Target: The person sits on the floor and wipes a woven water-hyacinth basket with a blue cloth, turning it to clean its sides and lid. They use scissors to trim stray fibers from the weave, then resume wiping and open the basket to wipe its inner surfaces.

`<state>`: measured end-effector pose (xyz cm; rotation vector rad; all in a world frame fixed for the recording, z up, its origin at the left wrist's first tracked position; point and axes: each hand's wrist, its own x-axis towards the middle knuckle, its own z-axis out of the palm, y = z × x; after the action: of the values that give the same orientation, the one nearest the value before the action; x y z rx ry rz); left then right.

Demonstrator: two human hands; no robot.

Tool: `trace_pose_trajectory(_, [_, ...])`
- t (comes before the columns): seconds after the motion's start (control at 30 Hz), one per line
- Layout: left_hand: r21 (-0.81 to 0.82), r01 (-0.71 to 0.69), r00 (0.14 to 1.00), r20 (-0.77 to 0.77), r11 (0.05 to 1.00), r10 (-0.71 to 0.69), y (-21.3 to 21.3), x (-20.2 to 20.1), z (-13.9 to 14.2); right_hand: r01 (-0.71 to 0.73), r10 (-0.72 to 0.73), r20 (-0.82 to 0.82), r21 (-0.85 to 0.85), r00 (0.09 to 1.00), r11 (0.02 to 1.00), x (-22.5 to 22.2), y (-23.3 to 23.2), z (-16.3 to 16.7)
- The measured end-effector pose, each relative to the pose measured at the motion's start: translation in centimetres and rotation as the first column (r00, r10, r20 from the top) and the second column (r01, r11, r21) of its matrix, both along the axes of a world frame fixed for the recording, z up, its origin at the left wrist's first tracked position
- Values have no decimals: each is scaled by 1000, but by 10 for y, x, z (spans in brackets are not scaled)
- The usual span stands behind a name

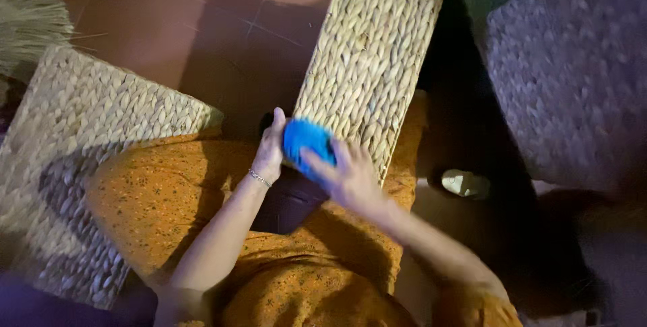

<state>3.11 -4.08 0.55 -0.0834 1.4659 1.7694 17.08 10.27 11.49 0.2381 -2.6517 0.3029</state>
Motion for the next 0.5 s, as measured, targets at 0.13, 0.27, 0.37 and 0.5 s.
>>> trace_pose_trajectory(0.13, [83, -26, 999, 47, 996, 22, 2, 2, -13, -11, 13, 112, -13, 994, 1000, 24, -12, 11])
trace_pose_trajectory(0.27, [60, -47, 998, 43, 997, 45, 12, -5, -39, -28, 26, 29, 86, 999, 996, -24, 23, -12])
trace_pose_trajectory(0.37, [5, -15, 998, -59, 1000, 16, 17, -9, -54, 32, -24, -45, 175, 999, 984, -87, 79, -35])
trace_pose_trajectory(0.5, [35, -4, 981, -195, 999, 10, 23, -16, -50, 266, -241, -157, 164, 958, 950, -184, 161, -47])
